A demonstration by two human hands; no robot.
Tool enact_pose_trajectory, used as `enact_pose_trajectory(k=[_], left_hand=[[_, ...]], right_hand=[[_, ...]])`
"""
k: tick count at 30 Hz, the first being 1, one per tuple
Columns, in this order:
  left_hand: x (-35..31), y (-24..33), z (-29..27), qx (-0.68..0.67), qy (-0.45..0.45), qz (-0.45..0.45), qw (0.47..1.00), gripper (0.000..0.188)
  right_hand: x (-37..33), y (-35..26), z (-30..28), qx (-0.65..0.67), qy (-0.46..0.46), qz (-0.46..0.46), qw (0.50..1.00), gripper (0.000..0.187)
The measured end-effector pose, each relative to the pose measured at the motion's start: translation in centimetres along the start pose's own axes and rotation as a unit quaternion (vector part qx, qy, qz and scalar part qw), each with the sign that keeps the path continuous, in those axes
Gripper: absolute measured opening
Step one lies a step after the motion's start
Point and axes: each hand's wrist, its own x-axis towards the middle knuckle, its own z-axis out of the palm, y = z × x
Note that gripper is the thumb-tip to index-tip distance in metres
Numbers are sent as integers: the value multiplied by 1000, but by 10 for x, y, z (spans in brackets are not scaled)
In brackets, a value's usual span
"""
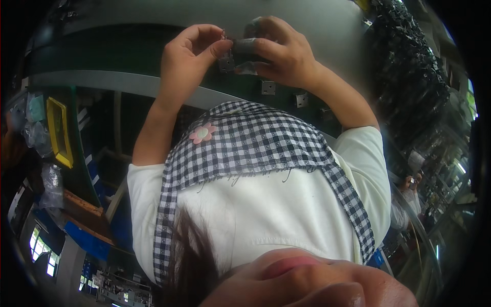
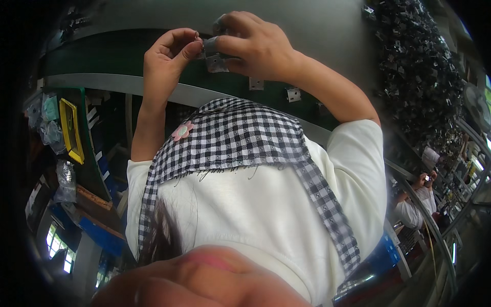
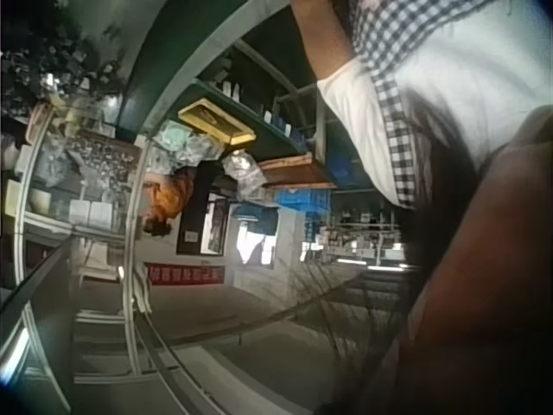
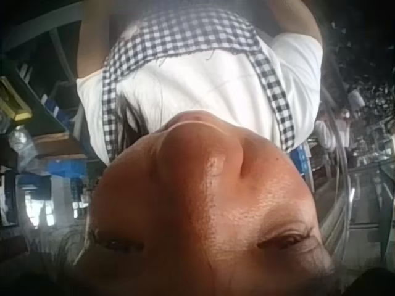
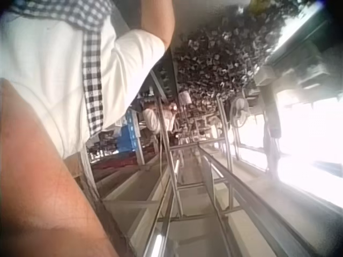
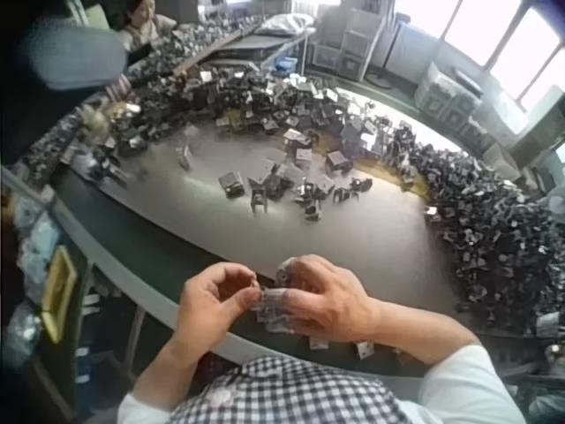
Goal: The person repeatedly picks up small metal components from the table and attaches them together by hand.
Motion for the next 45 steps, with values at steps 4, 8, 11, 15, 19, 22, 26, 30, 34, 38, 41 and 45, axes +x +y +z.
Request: enact_pose_trajectory(k=[4,8,11,15,19,22,26,30,34,38,41,45], left_hand=[[-2,-1,8,-126,-14,-57,990,27],[-9,-12,5,-37,24,53,998,28],[-10,-19,0,91,12,166,982,26],[-8,-11,-4,112,-11,186,976,23],[-3,-12,-8,128,-38,206,970,22],[3,-15,-12,177,-65,243,951,24],[30,-12,-14,190,-129,290,929,33],[91,-6,-21,337,-80,295,891,41],[117,-7,-33,520,2,409,750,33],[111,-24,-32,505,-41,379,774,31],[91,-28,-31,438,-21,308,844,37],[52,-19,-27,182,-69,229,954,24]], right_hand=[[4,0,20,46,13,-54,997,34],[17,-10,18,583,-11,415,699,23],[14,-19,25,607,-34,418,676,27],[10,-17,24,686,-35,421,593,28],[10,-14,20,724,-62,449,520,24],[10,-9,20,697,-82,447,555,22],[18,14,10,587,-65,446,673,29],[58,106,14,452,128,364,804,16],[92,122,12,282,60,354,890,12],[42,128,22,252,-23,370,894,13],[7,118,8,155,-65,302,938,21],[-10,86,-22,385,10,315,867,20]])
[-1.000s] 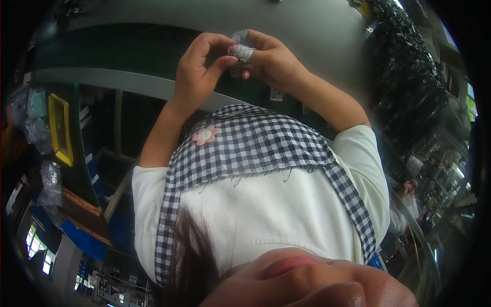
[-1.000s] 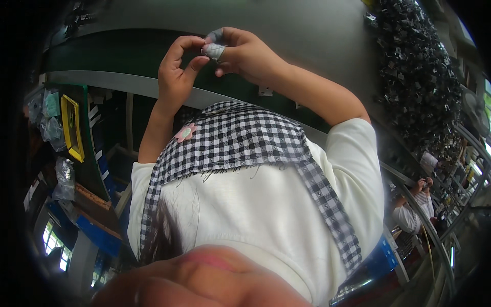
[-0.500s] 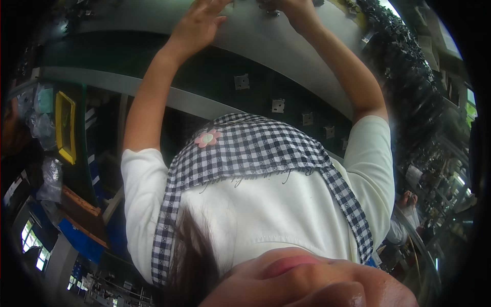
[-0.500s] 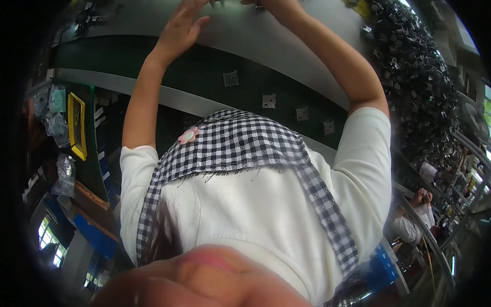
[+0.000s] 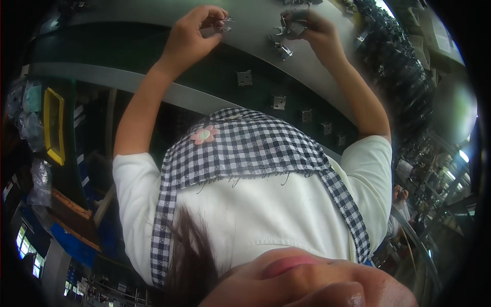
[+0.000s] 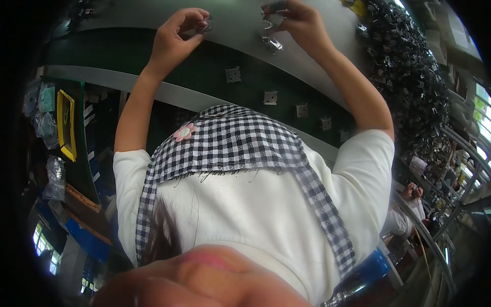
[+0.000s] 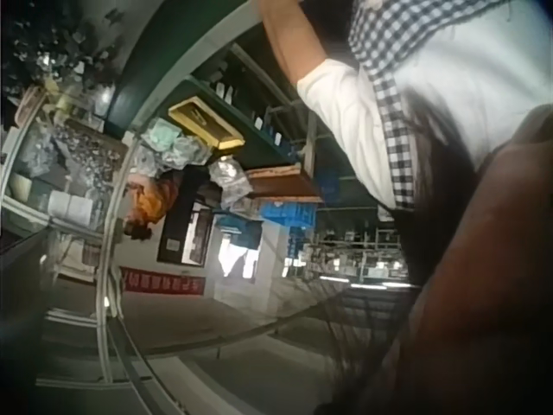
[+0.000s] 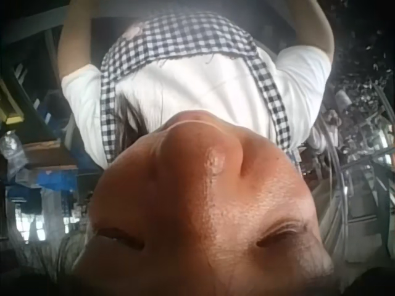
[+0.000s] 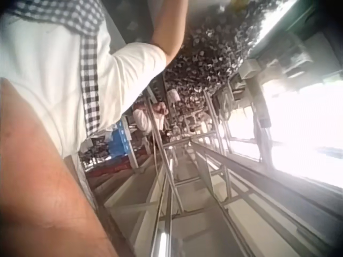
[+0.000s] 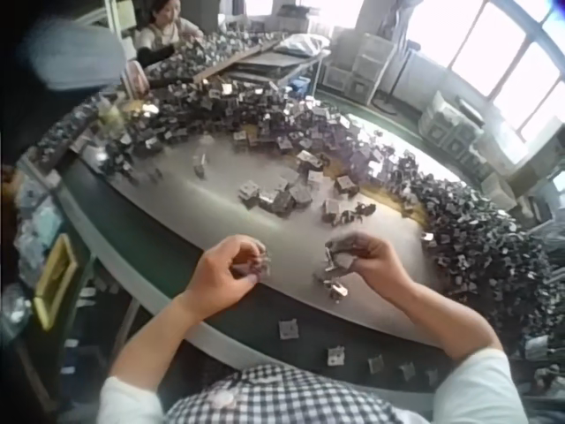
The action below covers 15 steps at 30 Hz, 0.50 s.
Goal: The person repeatedly picks up small metal components from the table and attaches them together by hand.
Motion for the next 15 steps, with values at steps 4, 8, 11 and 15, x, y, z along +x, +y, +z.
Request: enact_pose_trajectory(k=[4,8,11,15], left_hand=[[-25,26,7,-97,-32,-79,992,26],[-40,48,12,-200,-77,-111,970,30],[-44,65,15,-195,-68,-112,972,42],[-39,69,17,-13,-49,-43,998,41]], right_hand=[[-30,-51,24,81,-21,90,992,19],[-33,-42,51,199,-59,167,964,24],[-39,-45,59,269,-83,168,945,22],[-49,-48,74,297,-100,192,930,24]])
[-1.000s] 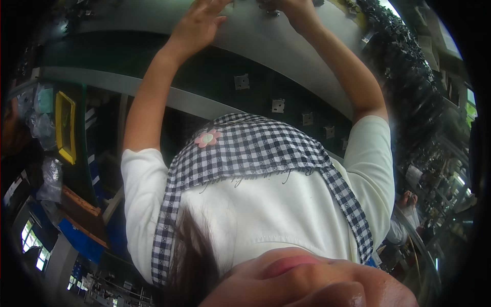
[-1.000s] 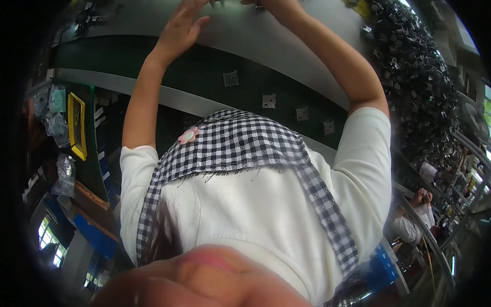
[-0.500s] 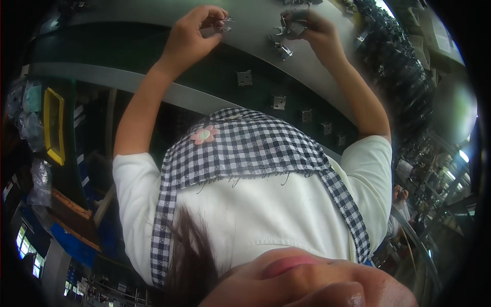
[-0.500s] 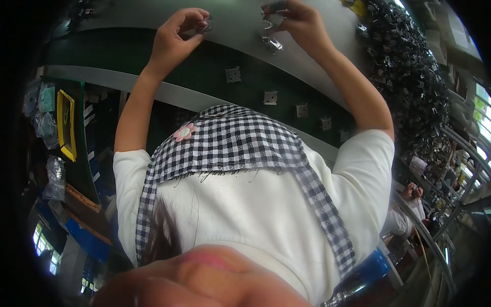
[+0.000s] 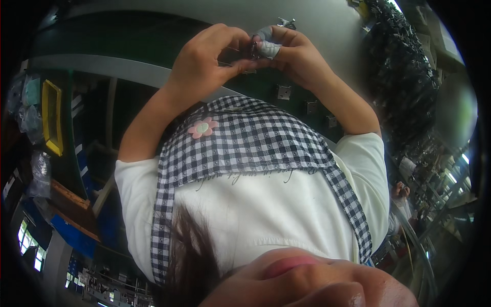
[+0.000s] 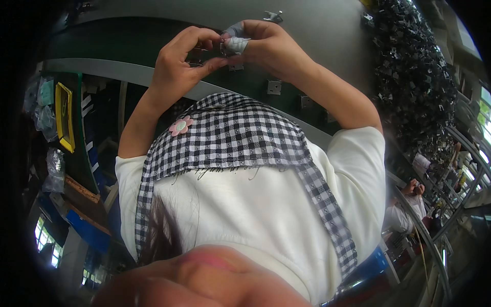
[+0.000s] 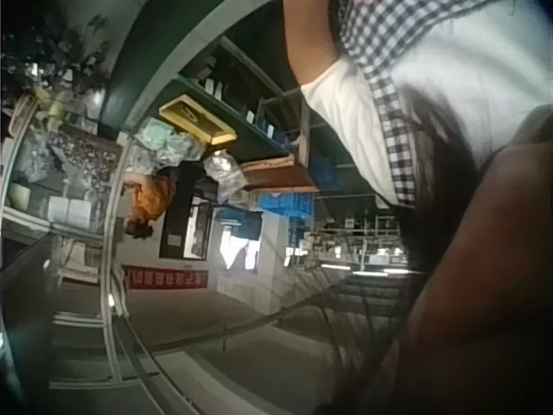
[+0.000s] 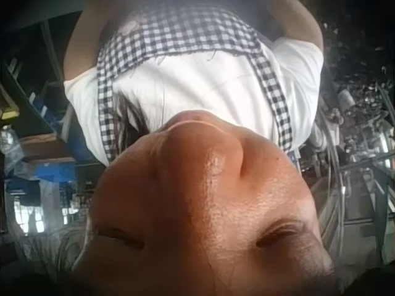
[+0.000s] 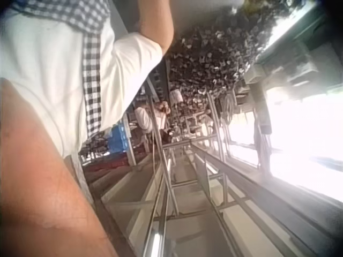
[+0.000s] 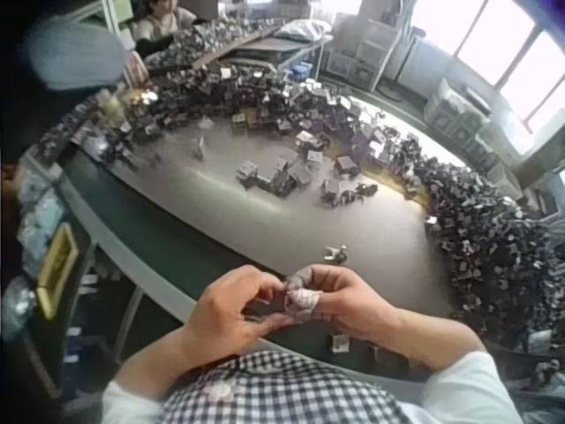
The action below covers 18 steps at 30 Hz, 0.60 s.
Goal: The person repeatedly picks up small metal components from the table and attaches them together by hand.
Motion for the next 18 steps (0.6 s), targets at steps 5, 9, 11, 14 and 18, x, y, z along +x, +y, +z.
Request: enact_pose_trajectory(k=[5,9,11,14,18], left_hand=[[3,0,1,47,-3,46,998,19],[10,-11,5,124,1,70,990,34],[8,-8,4,53,7,-62,997,47],[-10,-18,4,-50,13,-19,998,46],[-12,-23,12,50,78,-1,996,29]], right_hand=[[-13,3,8,-179,27,-14,983,21],[7,14,-6,-239,102,-112,959,20],[5,8,-8,-218,103,-118,963,22],[-6,8,-8,-163,72,-171,969,25],[5,9,-2,-270,98,-118,951,29]])
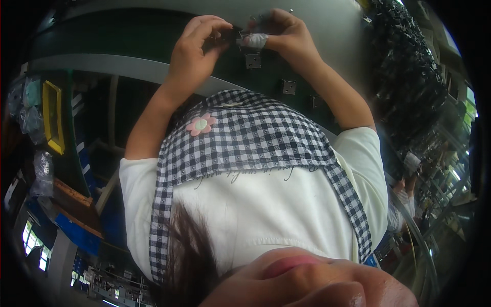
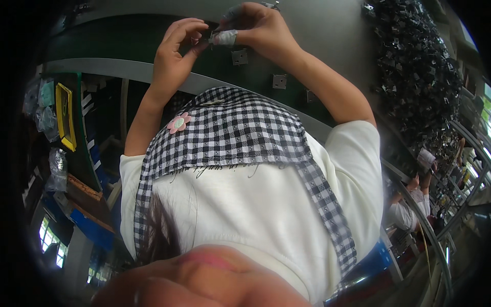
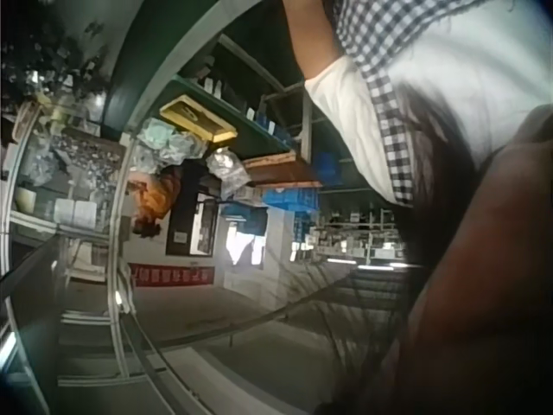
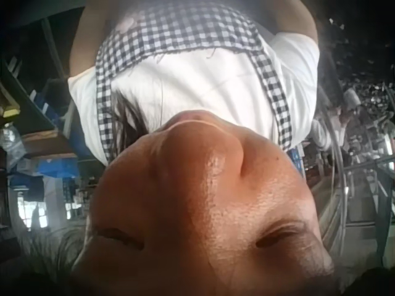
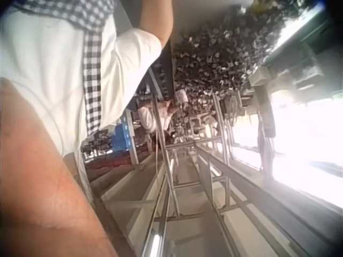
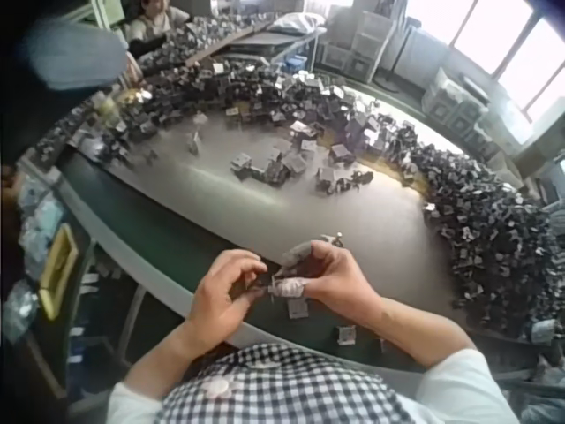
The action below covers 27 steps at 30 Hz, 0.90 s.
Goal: The person repeatedly picks up small metal components from the table and attaches them together by hand.
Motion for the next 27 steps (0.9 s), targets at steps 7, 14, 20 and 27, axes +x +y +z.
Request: enact_pose_trajectory(k=[7,14,20,27], left_hand=[[-10,2,11,-119,66,-21,991,30],[-15,9,8,-70,49,30,996,32],[-6,15,7,-84,82,52,992,30],[-11,12,12,-13,85,97,992,27]], right_hand=[[3,11,1,224,-81,123,963,37],[-5,11,13,215,-42,160,963,37],[-5,8,17,182,-1,82,980,37],[-15,-3,21,273,-32,100,956,36]])
